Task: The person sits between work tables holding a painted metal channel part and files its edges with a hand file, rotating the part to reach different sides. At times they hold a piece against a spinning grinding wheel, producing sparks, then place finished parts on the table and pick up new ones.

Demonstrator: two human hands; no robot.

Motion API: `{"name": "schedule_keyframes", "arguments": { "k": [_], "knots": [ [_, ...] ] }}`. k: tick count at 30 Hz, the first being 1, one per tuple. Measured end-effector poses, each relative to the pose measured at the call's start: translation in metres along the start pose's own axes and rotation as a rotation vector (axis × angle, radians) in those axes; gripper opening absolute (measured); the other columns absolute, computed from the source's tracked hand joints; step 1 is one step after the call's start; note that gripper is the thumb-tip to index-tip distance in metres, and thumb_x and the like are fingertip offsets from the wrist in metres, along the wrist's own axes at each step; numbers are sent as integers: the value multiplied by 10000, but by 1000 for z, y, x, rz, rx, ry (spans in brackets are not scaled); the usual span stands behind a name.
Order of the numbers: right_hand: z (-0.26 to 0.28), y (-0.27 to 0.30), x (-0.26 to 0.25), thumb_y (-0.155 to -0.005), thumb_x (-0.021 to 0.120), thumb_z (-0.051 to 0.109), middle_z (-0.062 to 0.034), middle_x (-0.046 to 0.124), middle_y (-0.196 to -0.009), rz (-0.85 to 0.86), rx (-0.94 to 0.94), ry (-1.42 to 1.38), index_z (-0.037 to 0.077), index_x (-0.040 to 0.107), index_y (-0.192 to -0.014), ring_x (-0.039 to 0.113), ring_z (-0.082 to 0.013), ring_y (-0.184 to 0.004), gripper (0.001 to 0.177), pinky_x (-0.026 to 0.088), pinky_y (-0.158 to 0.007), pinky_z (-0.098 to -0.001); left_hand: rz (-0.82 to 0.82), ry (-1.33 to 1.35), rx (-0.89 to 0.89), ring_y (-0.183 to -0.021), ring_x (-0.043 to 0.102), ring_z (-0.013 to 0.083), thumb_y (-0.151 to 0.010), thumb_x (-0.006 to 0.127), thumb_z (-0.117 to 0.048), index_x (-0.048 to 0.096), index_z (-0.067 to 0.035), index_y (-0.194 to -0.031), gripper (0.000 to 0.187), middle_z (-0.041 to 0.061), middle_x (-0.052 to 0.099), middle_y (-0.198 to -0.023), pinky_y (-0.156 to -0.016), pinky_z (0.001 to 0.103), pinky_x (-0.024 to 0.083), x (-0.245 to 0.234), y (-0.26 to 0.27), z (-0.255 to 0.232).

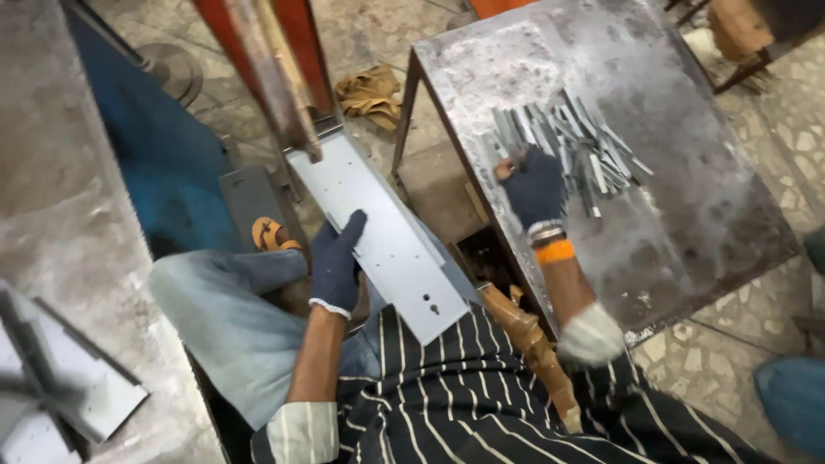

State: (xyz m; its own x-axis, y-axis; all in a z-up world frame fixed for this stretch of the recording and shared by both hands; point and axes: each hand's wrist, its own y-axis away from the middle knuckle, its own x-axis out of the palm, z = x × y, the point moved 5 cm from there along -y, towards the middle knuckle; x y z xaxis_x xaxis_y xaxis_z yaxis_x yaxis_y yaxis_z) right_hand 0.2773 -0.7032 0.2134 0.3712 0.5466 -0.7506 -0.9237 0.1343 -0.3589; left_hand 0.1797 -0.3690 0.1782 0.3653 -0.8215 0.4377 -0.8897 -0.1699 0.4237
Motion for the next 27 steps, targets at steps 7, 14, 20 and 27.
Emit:
{"name": "schedule_keyframes", "arguments": {
  "k": [7,14,20,27],
  "knots": [
    [193,75,3,-774,837,283,-175,685,-774,308,-331,-11,42,692,-898,659,-402,-729,307,502,-646,-483,5,-27,58,-832,706,172,-910,728,-215,680,41,-1230,412,96,748,-1045,-702,323,573,7,36,-10],
    [233,90,-1,-919,747,254,-163,685,-926,307,-313,-285,35,675,-985,688,-369,-841,240,539,-737,-445,-137,-244,280,-832,716,165,-888,737,-162,724,62,-1112,318,106,780,-983,-729,317,571,-17,53,-16],
    [266,102,-8,-938,709,133,-136,675,-918,204,-410,-214,67,704,-946,680,-353,-841,67,523,-743,-443,-223,-218,299,-857,709,168,-881,743,-173,700,65,-1141,356,115,771,-1014,-748,318,569,-25,62,-25],
    [266,87,-13,-890,688,99,-127,669,-1028,164,-502,-247,80,679,-1033,667,-345,-929,144,532,-805,-440,-188,-183,290,-875,715,170,-873,753,-180,687,70,-1171,395,126,771,-1045,-771,319,584,-32,69,-46]
  ]
}}
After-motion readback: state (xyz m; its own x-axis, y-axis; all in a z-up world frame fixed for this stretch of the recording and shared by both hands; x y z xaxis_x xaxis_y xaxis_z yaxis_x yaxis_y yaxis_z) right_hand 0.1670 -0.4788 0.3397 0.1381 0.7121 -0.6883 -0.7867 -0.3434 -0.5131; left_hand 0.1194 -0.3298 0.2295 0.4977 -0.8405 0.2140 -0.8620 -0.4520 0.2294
